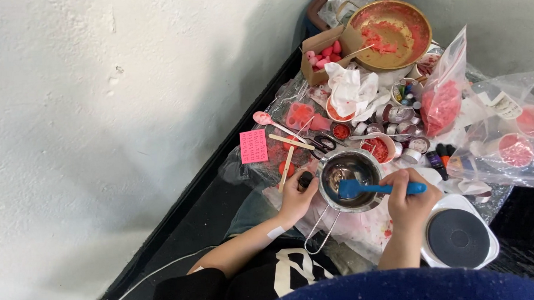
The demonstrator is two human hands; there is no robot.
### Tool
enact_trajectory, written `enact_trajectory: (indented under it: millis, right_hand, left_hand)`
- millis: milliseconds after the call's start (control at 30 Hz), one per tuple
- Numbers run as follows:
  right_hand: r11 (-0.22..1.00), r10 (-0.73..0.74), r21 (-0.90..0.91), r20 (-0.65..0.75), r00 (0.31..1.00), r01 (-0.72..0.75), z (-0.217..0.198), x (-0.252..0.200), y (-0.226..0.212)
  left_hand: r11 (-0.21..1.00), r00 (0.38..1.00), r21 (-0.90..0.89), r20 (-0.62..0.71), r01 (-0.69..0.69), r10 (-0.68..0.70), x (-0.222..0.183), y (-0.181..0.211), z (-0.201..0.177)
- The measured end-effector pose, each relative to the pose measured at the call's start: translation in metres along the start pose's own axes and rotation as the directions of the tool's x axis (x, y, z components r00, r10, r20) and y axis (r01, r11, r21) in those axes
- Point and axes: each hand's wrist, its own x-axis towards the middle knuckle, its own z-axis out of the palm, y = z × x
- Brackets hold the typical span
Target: The recorder is stirring a dark mixture in a small metal pot on a crowded production table.
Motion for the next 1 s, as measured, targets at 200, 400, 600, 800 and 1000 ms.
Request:
enact_trajectory:
  millis: [200, 400, 600, 800, 1000]
  right_hand:
    - [0.967, -0.187, 0.189, 0.084, 0.979, 0.169, 0.006, -0.008, 0.014]
    - [0.998, -0.044, 0.050, -0.016, 0.999, 0.045, 0.014, -0.003, 0.025]
    - [0.968, 0.071, 0.221, 0.224, 0.972, -0.122, 0.015, 0.017, 0.019]
    - [0.990, 0.012, 0.136, 0.265, 0.964, -0.050, 0.034, 0.038, -0.013]
    - [0.971, -0.012, 0.225, 0.376, 0.927, -0.079, 0.029, 0.044, -0.006]
  left_hand:
    - [0.996, 0.994, -0.049, -0.081, 0.068, -0.072, 0.006, 0.002, 0.007]
    - [0.996, 0.995, -0.089, -0.099, 0.014, -0.023, 0.002, -0.018, 0.005]
    - [0.993, 0.988, -0.111, -0.144, 0.038, -0.054, 0.003, -0.012, 0.006]
    - [0.984, 0.984, -0.174, -0.165, 0.045, -0.074, 0.003, -0.021, 0.005]
    - [0.995, 0.970, -0.090, -0.241, -0.052, 0.029, 0.000, -0.006, 0.006]
